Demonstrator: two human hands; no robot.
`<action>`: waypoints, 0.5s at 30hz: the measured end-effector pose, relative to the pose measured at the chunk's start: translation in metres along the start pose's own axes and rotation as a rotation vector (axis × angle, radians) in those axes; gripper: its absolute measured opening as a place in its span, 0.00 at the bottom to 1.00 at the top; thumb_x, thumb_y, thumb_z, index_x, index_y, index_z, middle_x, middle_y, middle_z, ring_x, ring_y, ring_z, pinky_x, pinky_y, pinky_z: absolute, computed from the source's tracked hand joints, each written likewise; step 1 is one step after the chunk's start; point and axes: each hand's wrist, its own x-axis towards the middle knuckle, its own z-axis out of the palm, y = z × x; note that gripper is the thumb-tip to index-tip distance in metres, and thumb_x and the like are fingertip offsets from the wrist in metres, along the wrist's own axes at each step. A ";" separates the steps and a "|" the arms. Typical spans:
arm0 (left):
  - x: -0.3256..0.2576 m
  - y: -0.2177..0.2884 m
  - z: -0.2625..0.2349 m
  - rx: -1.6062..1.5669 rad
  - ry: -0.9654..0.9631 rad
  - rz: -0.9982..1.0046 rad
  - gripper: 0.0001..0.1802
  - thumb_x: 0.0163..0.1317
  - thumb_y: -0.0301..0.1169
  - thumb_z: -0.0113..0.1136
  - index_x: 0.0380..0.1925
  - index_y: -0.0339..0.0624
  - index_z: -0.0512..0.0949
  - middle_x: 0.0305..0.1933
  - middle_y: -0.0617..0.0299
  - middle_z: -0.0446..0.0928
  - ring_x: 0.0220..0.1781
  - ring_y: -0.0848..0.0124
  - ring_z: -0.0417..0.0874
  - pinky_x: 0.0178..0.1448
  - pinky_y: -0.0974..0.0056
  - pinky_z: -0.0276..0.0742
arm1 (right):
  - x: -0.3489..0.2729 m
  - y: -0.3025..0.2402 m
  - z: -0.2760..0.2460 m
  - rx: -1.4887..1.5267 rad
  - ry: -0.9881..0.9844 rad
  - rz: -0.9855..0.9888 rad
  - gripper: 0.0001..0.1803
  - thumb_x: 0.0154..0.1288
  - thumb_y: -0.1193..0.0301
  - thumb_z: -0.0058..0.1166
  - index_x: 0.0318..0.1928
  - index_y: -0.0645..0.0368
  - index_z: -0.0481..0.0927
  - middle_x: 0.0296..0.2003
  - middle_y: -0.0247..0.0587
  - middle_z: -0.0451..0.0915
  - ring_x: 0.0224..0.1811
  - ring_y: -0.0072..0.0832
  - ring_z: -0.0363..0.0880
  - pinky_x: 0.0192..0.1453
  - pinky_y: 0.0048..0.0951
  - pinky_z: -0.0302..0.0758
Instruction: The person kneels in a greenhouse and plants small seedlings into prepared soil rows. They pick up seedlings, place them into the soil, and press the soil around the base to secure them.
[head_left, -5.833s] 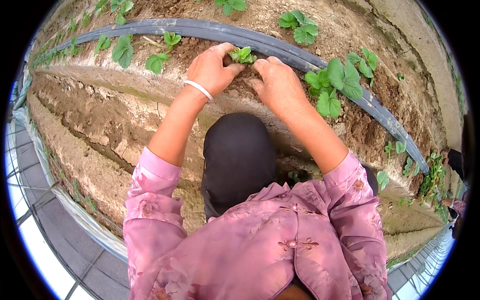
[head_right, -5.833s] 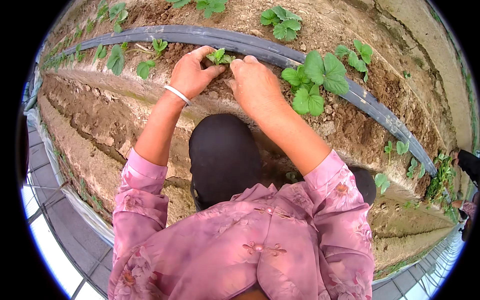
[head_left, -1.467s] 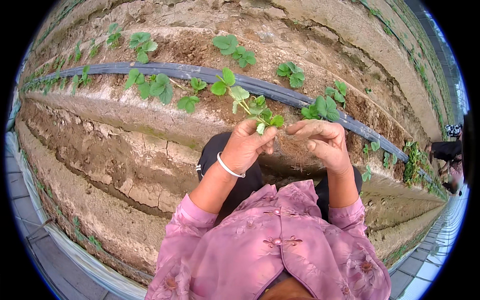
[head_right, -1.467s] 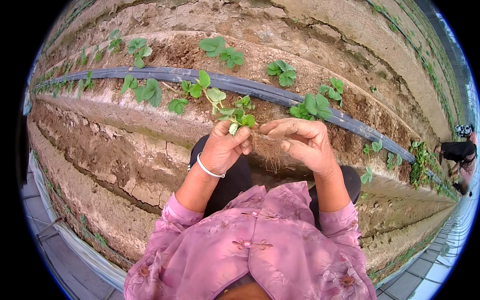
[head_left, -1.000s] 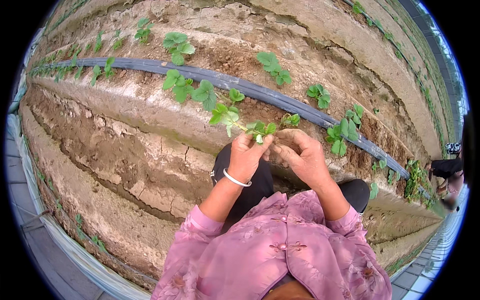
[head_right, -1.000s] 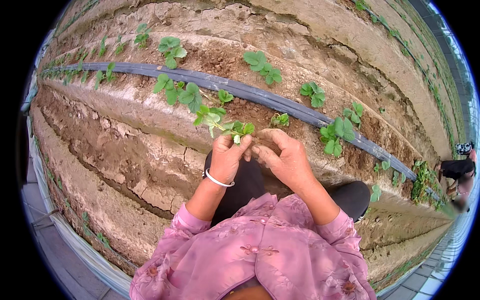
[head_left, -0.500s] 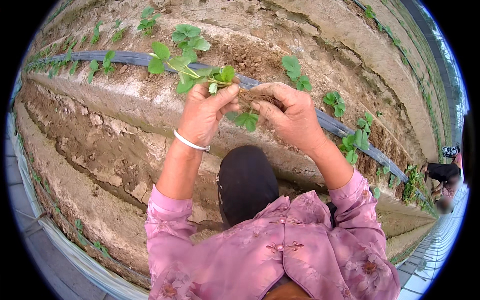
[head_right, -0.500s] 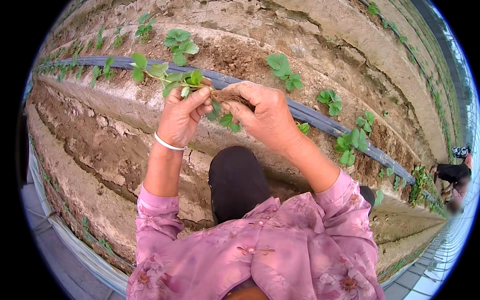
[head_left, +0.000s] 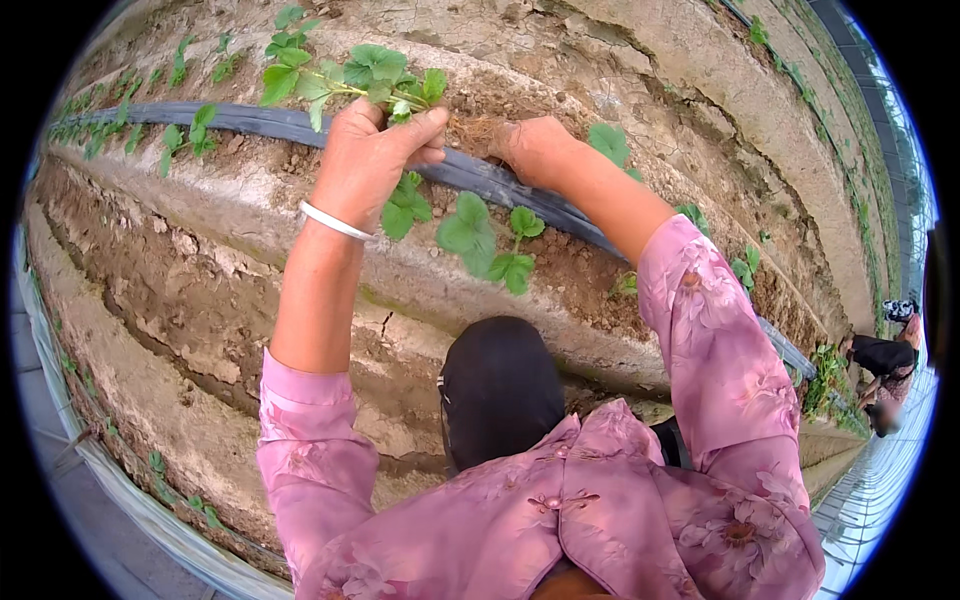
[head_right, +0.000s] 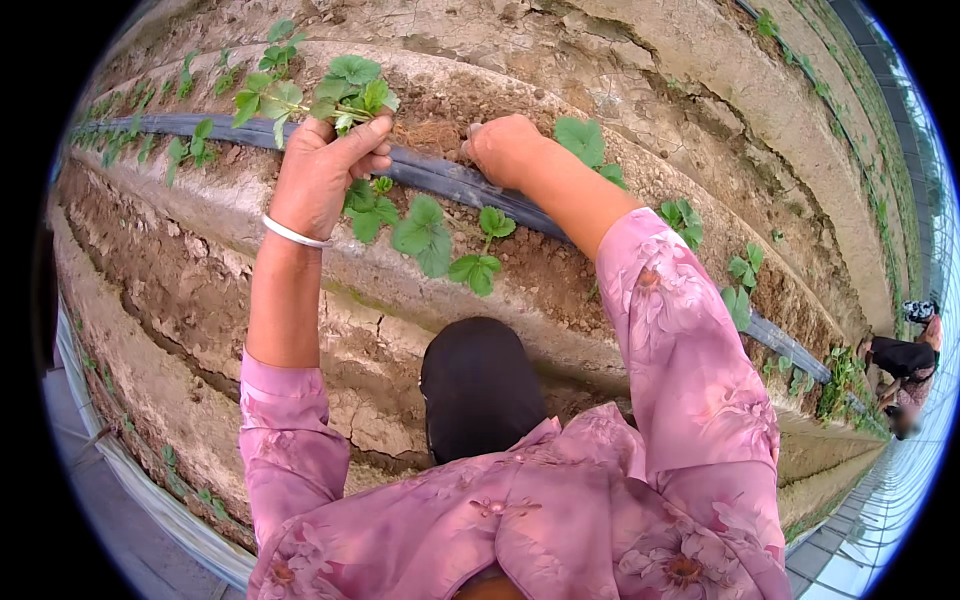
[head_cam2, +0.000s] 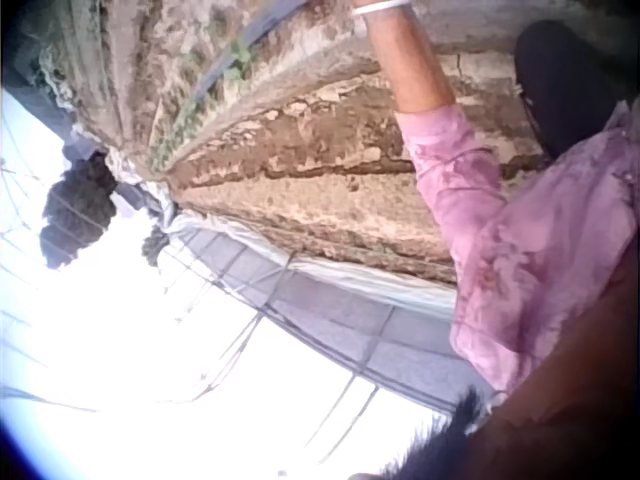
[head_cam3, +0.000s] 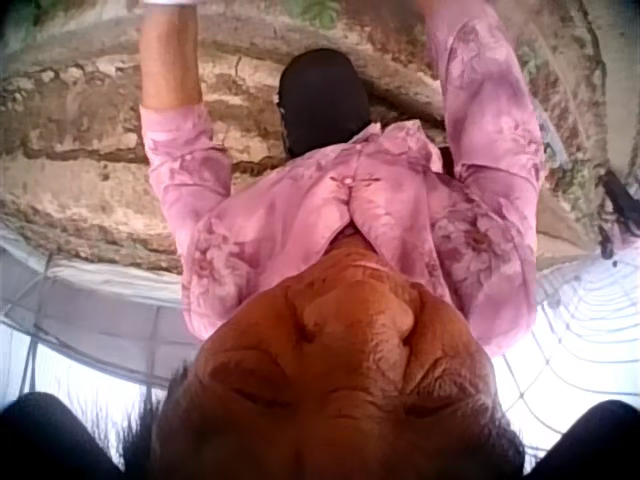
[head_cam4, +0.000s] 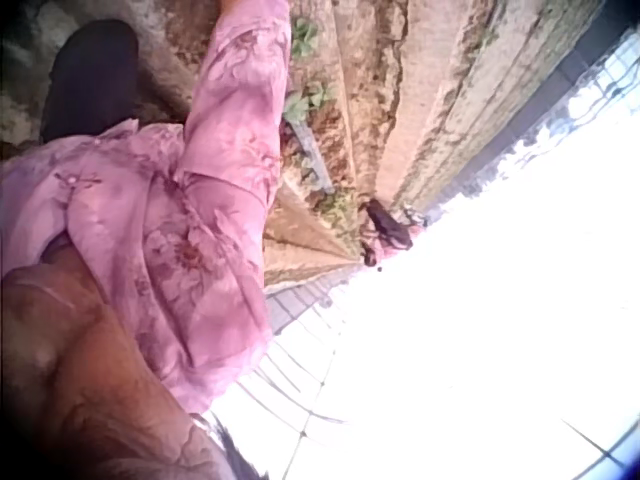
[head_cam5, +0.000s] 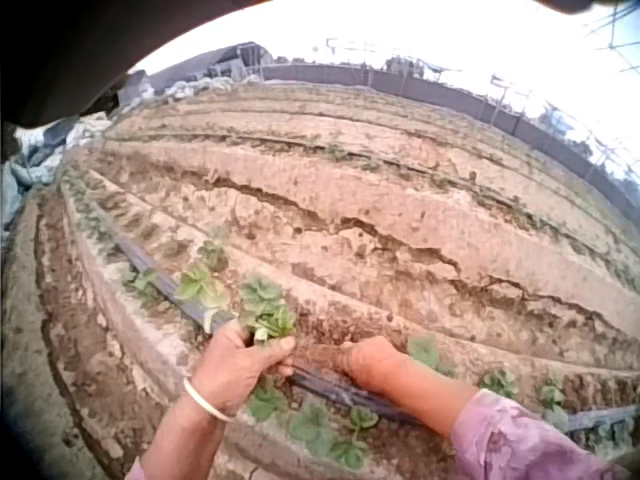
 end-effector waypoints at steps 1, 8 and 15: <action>0.006 -0.003 0.002 0.011 -0.003 -0.011 0.13 0.56 0.29 0.67 0.36 0.31 0.77 0.32 0.58 0.80 0.29 0.74 0.81 0.34 0.71 0.80 | 0.005 -0.001 0.004 0.002 -0.036 0.003 0.12 0.56 0.74 0.51 0.41 0.53 0.81 0.44 0.40 0.81 0.47 0.38 0.81 0.44 0.39 0.79; 0.057 -0.019 0.030 0.267 -0.149 -0.040 0.11 0.56 0.27 0.66 0.35 0.32 0.78 0.29 0.60 0.80 0.24 0.76 0.79 0.29 0.71 0.77 | 0.015 0.008 0.002 0.078 -0.062 0.009 0.13 0.62 0.69 0.47 0.44 0.51 0.82 0.45 0.39 0.82 0.48 0.36 0.81 0.45 0.38 0.79; 0.106 -0.029 0.025 0.622 -0.255 -0.080 0.12 0.55 0.28 0.67 0.37 0.34 0.79 0.25 0.64 0.78 0.22 0.78 0.76 0.24 0.72 0.74 | 0.001 -0.002 0.006 -0.037 -0.127 0.043 0.16 0.63 0.67 0.46 0.48 0.51 0.81 0.49 0.38 0.81 0.50 0.35 0.81 0.49 0.36 0.78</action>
